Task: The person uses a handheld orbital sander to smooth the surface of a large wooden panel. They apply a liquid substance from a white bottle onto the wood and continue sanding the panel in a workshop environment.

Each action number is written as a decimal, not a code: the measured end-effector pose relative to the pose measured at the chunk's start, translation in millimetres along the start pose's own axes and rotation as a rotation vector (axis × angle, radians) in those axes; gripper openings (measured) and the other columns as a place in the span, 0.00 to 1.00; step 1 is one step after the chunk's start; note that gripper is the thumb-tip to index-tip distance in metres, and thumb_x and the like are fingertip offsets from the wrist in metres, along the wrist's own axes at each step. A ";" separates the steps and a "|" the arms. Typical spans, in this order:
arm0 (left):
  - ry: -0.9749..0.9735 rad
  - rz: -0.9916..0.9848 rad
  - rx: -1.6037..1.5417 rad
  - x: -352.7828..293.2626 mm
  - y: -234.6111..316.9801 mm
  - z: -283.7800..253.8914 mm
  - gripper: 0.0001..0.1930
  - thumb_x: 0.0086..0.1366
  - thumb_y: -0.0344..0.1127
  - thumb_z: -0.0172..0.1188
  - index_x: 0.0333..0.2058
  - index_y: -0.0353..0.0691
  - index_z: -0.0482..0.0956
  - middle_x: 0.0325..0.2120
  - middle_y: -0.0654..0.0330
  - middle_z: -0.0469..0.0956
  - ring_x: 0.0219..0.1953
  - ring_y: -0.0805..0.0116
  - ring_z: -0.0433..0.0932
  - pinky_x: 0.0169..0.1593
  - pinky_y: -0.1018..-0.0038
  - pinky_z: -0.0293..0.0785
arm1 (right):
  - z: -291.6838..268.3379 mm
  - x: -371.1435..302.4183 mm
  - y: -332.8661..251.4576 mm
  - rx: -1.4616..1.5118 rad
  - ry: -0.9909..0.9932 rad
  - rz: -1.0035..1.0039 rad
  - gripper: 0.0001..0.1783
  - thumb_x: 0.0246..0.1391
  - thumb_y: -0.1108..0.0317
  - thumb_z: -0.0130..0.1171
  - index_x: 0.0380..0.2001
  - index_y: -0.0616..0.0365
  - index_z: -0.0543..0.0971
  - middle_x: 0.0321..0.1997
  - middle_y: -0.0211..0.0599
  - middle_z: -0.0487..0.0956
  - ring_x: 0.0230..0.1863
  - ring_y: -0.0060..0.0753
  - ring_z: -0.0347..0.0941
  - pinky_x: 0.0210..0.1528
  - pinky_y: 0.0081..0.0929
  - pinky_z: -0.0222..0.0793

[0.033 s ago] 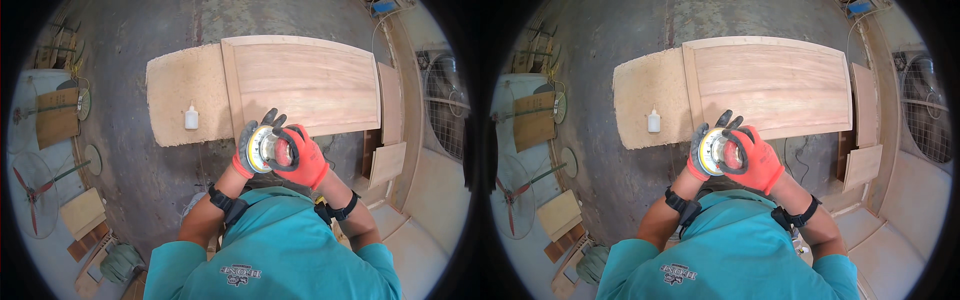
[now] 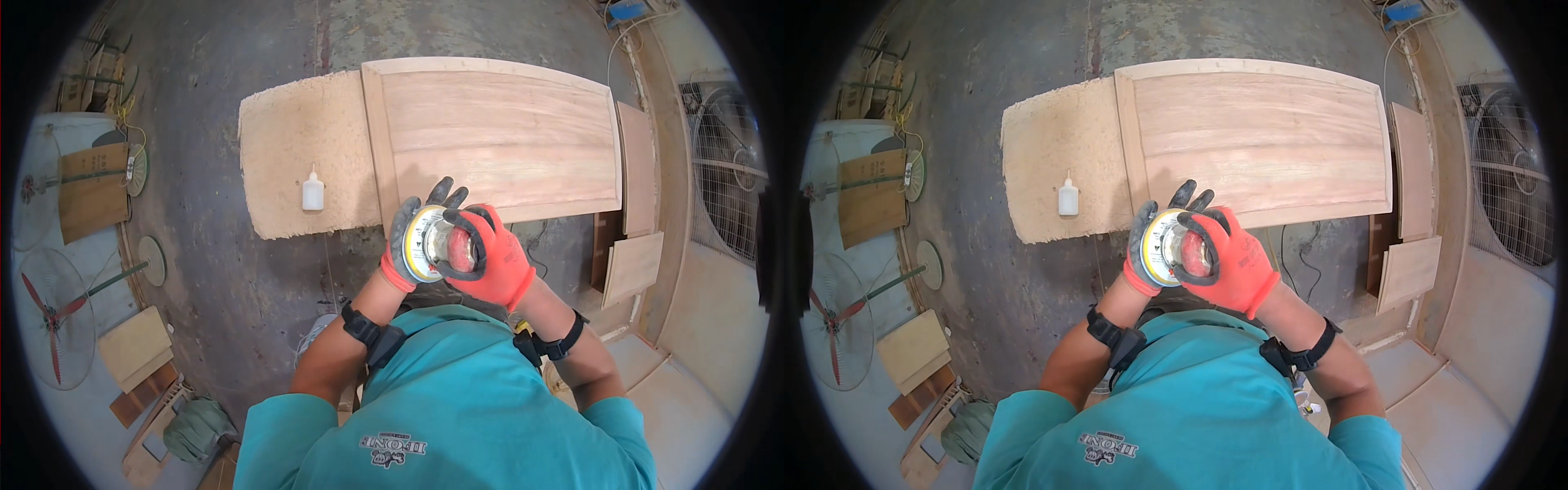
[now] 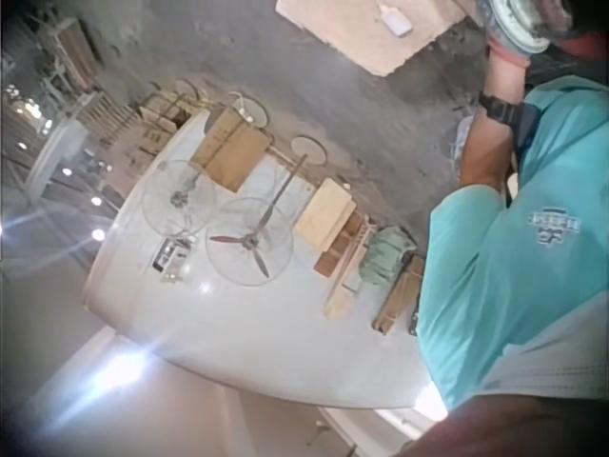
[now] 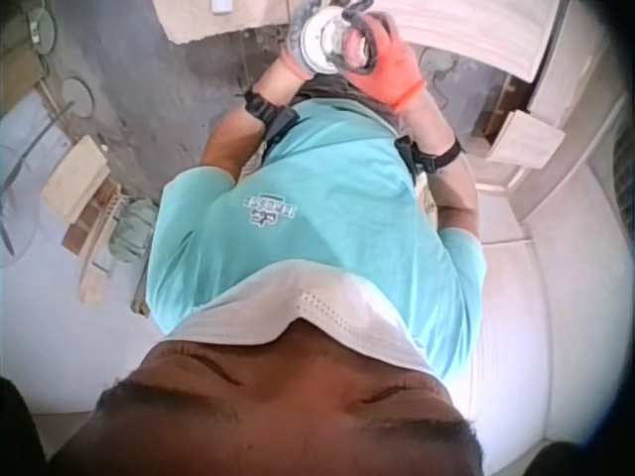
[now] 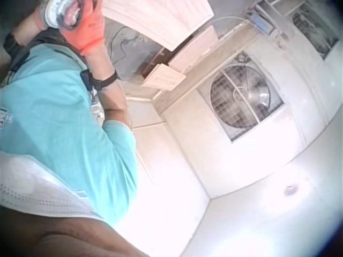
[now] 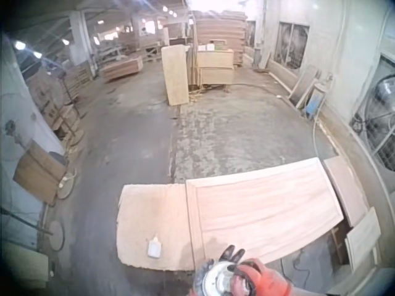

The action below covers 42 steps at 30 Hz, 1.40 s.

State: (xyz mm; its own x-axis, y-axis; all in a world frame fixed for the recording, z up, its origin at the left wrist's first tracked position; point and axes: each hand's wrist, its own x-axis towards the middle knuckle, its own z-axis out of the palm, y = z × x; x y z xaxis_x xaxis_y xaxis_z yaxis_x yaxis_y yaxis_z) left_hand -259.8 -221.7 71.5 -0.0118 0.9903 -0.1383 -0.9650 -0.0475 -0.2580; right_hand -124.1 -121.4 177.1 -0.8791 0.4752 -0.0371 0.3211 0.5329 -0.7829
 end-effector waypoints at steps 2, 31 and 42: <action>-0.037 0.019 -0.020 -3.7 -2.2 -9.3 0.38 0.73 0.59 0.48 0.75 0.48 0.54 0.75 0.51 0.52 0.72 0.47 0.59 0.73 0.44 0.57 | 6.3 -2.5 2.1 -0.029 -0.047 -0.027 0.47 0.35 0.63 0.81 0.62 0.55 0.70 0.56 0.50 0.72 0.49 0.55 0.79 0.46 0.44 0.79; 0.604 0.094 0.435 -86.8 80.9 -121.1 0.43 0.74 0.69 0.40 0.62 0.30 0.71 0.55 0.46 0.80 0.57 0.52 0.79 0.65 0.58 0.71 | 86.2 43.7 66.2 -0.578 -0.336 0.143 0.40 0.47 0.58 0.71 0.65 0.37 0.69 0.63 0.48 0.67 0.54 0.55 0.76 0.51 0.48 0.78; 0.688 0.122 0.464 -81.3 77.5 -102.6 0.40 0.74 0.67 0.42 0.64 0.33 0.68 0.57 0.49 0.77 0.60 0.54 0.76 0.62 0.58 0.72 | 109.1 70.6 35.1 -0.596 -0.445 0.034 0.38 0.50 0.57 0.68 0.66 0.39 0.68 0.61 0.49 0.68 0.53 0.55 0.77 0.50 0.47 0.78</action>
State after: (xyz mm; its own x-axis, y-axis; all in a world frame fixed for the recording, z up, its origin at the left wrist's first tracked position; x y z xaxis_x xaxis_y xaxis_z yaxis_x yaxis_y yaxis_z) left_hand -306.7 -319.3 -35.3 -0.1058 0.6740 -0.7312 -0.9790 0.0584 0.1955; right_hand -213.3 -145.5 79.3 -0.8842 0.2376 -0.4023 0.3764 0.8724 -0.3119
